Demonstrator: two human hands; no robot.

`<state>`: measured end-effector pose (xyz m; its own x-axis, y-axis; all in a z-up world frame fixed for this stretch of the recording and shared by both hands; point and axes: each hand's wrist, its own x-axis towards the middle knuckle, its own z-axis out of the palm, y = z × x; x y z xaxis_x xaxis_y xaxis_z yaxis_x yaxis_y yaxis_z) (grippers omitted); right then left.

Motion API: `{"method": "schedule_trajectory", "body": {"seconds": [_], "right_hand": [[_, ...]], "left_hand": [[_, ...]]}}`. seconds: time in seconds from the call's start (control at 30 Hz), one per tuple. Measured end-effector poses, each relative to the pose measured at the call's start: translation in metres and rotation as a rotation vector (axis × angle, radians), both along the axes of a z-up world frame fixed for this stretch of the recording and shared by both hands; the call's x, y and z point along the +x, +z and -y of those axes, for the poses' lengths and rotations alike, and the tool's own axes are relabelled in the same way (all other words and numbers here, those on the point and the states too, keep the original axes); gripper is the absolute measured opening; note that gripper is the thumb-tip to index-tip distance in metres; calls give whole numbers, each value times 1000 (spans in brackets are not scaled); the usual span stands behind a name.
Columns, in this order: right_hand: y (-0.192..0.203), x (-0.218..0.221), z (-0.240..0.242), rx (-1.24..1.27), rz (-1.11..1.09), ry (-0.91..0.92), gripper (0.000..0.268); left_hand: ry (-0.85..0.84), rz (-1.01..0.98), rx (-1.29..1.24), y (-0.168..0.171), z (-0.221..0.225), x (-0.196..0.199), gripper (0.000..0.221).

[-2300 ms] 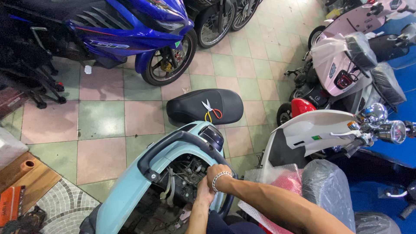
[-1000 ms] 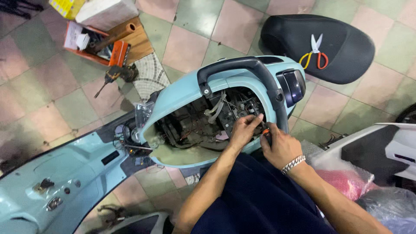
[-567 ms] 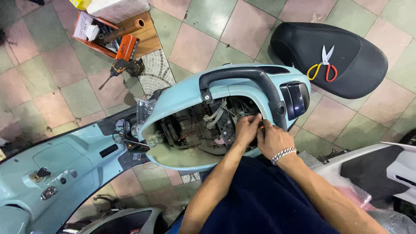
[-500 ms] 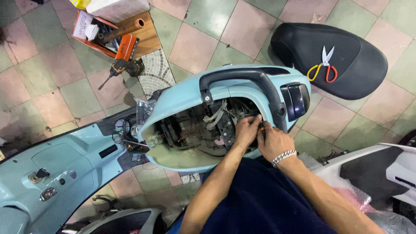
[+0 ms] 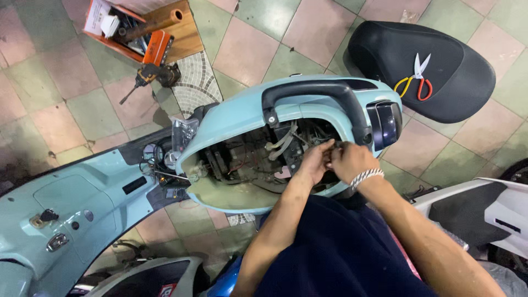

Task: The person works on the internal components of a scooter, using a multimeter to test electrical connections, a screwdriver to loosen screws, and their hands to disconnect and reconnect wiring harnesses within the seat compartment and behind the front fairing.

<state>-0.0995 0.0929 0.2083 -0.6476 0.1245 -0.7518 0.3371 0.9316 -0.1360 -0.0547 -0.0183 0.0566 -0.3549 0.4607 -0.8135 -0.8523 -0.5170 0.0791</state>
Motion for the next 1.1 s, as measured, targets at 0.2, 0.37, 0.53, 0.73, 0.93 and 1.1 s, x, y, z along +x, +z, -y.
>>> {"method": "schedule_trajectory", "body": {"seconds": [0.2,0.37,0.53,0.73,0.93,1.1], "right_hand": [[7,-23,18,7,-5,-118,52],[60,-11,26,21,-5,194,62],[52,-13,15,130,-222,600,58],[48,-29,33,94,-172,523,43],[75,-14,28,158,-95,344,33],[101,33,15,151,-148,168,42]], "left_hand": [[94,24,330,-19,2,-6,23],[172,102,218,-25,-26,-2,19],[156,77,301,-12,-25,-7,29],[228,41,287,-2,-15,-16,29],[-25,-202,65,25,-1,4,32],[-317,-375,-370,23,13,44,28]]}}
